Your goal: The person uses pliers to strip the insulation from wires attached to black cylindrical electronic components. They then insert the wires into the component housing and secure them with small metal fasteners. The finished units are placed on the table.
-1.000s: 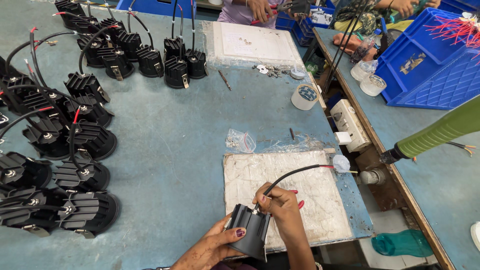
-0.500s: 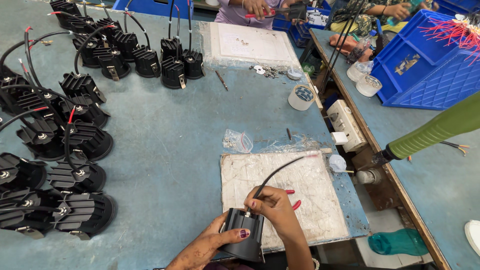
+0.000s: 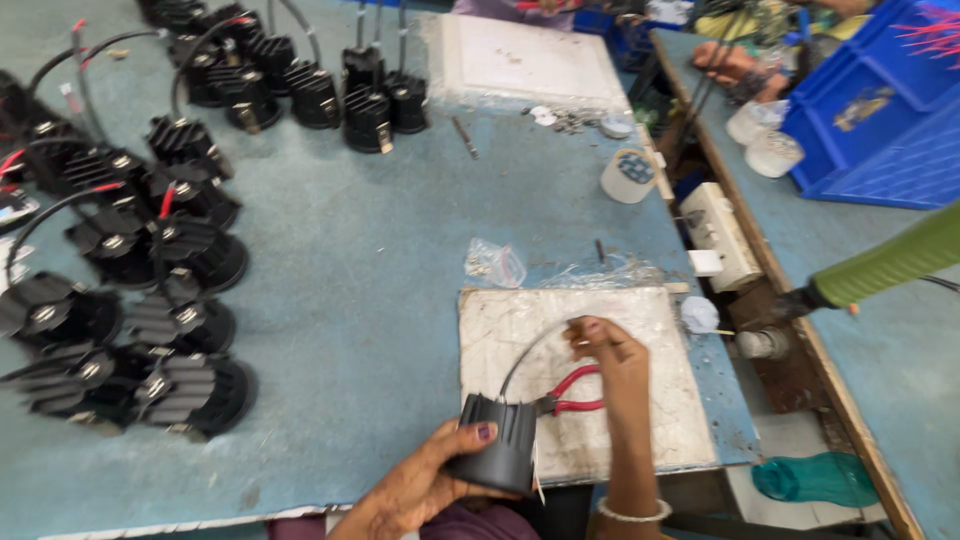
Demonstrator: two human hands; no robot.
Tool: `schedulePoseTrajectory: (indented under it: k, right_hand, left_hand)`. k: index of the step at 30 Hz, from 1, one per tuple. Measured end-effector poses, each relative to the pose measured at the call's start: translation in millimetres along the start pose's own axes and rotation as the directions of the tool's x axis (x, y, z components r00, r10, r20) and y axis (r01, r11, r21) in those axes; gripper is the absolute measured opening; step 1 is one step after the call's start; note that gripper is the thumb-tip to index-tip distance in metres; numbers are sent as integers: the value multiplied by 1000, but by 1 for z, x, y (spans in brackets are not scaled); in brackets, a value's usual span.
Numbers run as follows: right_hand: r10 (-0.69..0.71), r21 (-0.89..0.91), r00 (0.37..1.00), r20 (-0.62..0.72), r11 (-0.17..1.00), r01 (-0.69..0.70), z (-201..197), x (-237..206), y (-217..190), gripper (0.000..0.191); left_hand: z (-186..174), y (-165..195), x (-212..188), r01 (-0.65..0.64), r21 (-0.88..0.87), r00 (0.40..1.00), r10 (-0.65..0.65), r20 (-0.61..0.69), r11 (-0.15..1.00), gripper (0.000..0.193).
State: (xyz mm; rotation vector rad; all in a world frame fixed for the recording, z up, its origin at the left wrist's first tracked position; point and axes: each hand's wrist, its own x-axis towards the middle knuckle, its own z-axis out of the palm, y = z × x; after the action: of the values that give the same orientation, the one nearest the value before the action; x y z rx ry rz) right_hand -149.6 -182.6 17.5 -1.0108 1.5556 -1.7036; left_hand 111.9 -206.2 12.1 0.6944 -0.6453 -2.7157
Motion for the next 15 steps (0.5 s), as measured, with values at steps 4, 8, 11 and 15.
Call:
schedulePoseTrajectory:
  k: [4, 8, 11, 15]
  right_hand:
    - [-171, -616, 974, 149, 754, 227, -24, -3, 11, 34]
    - [-134, -733, 916, 379, 560, 385, -38, -19, 26, 51]
    - [-38, -746, 921, 388, 574, 338, -45, -26, 32, 56]
    - [3, -744, 907, 421, 574, 343, -50, -28, 36, 63]
  left_hand:
    - [-10, 20, -3, -145, -149, 989, 150, 18, 978, 69]
    - [-17, 42, -15, -213, -112, 977, 213, -7, 971, 68]
    - [-12, 55, -25, -234, 21, 972, 234, -12, 972, 71]
    - [-1, 67, -35, -336, 176, 941, 323, 99, 925, 82]
